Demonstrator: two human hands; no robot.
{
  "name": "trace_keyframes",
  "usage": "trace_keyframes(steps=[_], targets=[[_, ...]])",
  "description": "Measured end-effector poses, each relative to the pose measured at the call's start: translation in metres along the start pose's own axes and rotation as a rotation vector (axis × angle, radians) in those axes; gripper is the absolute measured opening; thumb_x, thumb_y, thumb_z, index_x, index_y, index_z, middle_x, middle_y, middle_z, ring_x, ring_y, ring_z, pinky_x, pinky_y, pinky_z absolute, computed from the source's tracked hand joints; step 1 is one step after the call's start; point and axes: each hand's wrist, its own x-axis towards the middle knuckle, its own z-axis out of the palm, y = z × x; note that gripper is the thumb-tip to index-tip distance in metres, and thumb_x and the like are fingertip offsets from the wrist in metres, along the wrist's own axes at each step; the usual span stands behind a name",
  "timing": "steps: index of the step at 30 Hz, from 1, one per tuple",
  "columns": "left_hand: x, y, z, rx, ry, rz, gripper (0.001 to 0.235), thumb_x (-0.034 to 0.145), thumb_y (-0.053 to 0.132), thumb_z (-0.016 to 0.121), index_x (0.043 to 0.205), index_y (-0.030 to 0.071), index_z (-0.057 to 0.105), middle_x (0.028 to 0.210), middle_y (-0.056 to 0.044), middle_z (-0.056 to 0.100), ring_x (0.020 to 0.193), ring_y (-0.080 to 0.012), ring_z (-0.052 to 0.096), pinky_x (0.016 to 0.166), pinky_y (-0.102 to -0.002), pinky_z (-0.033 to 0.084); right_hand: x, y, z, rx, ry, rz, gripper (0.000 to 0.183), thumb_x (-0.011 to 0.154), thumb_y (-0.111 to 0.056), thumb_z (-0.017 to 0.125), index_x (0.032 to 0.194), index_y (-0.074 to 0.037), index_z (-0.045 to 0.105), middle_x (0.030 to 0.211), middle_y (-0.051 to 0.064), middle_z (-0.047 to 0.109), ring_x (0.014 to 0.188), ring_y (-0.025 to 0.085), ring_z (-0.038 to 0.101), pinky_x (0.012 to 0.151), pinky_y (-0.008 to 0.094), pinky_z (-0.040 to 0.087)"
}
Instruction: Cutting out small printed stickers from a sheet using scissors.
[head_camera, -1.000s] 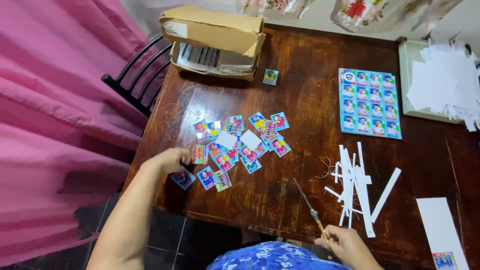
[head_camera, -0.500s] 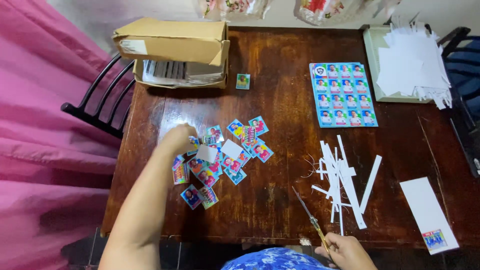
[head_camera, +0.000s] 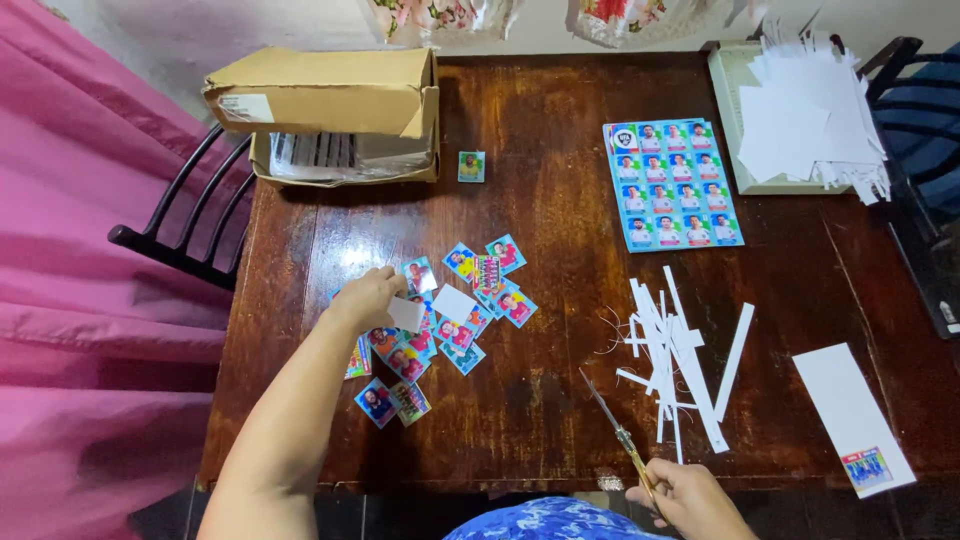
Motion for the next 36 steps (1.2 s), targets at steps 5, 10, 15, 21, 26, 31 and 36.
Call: trace_keyframes(steps=[5, 10, 15, 21, 26, 31, 36], targets=[[0.010, -0.006, 0.011, 0.044, -0.050, -0.021, 0.048, 0.059, 0.008, 0.086, 0.100, 0.016, 0.063, 0.111, -0.003, 0.061, 0.115, -0.0286, 0.060, 0.089, -0.043, 0.056, 0.001, -0.002, 0.004, -0.071, -0.032, 0.002, 0.021, 0.094, -0.017, 0.070, 0.080, -0.002, 0.063, 0.071, 0.009, 0.075, 0.088, 0.014, 0.084, 0.061, 0.030, 0.061], [0.010, -0.004, 0.010, -0.003, -0.065, -0.074, 0.042, 0.066, 0.004, 0.080, 0.103, 0.013, 0.062, 0.107, -0.006, 0.066, 0.108, -0.0311, 0.063, 0.083, -0.047, 0.056, -0.003, -0.004, 0.003, -0.056, -0.033, -0.029, 0.027, 0.094, -0.020, 0.071, 0.077, 0.000, 0.061, 0.064, 0.007, 0.065, 0.082, 0.011, 0.085, 0.060, 0.031, 0.061], [-0.004, -0.010, 0.004, -0.243, -0.077, -0.037, 0.025, 0.077, 0.012, 0.076, 0.102, 0.015, 0.071, 0.099, -0.012, 0.076, 0.092, -0.0327, 0.071, 0.082, -0.044, 0.056, -0.005, -0.001, -0.008, -0.002, -0.030, 0.010, 0.021, 0.097, -0.012, 0.064, 0.079, -0.003, 0.061, 0.071, 0.008, 0.068, 0.102, 0.013, 0.083, 0.057, 0.028, 0.061], [-0.017, -0.012, -0.022, -0.312, 0.376, 0.045, 0.022, 0.080, 0.004, 0.075, 0.097, 0.018, 0.083, 0.107, -0.007, 0.077, 0.091, -0.0280, 0.073, 0.081, -0.038, 0.057, 0.002, 0.024, -0.013, 0.055, -0.019, -0.064, 0.024, 0.096, -0.004, 0.060, 0.074, 0.002, 0.053, 0.070, 0.011, 0.063, 0.108, 0.020, 0.079, 0.051, 0.031, 0.055], [0.001, -0.019, -0.007, -0.513, 0.597, -0.067, 0.015, 0.091, 0.008, 0.074, 0.103, 0.015, 0.081, 0.113, -0.006, 0.076, 0.093, -0.0218, 0.074, 0.080, -0.032, 0.058, -0.007, 0.014, -0.009, -0.011, 0.005, -0.038, 0.026, 0.096, -0.010, 0.067, 0.074, 0.001, 0.058, 0.066, 0.011, 0.067, 0.096, 0.015, 0.085, 0.053, 0.029, 0.059], [0.025, -0.039, 0.024, -0.546, 0.624, -0.098, 0.020, 0.090, 0.007, 0.073, 0.105, 0.018, 0.081, 0.116, -0.007, 0.075, 0.099, -0.0246, 0.074, 0.084, -0.034, 0.059, -0.004, 0.027, -0.009, 0.016, -0.010, -0.097, 0.028, 0.094, -0.010, 0.069, 0.072, 0.002, 0.056, 0.063, 0.011, 0.064, 0.083, 0.014, 0.086, 0.051, 0.029, 0.056], [0.028, -0.049, 0.043, -0.300, 0.584, -0.256, 0.050, 0.080, -0.008, 0.067, 0.121, 0.017, 0.077, 0.141, -0.012, 0.062, 0.119, -0.0350, 0.062, 0.100, -0.043, 0.051, -0.010, 0.037, -0.015, 0.059, 0.022, -0.034, 0.023, 0.093, -0.011, 0.069, 0.076, 0.002, 0.060, 0.062, 0.009, 0.067, 0.083, 0.005, 0.078, 0.051, 0.031, 0.055]])
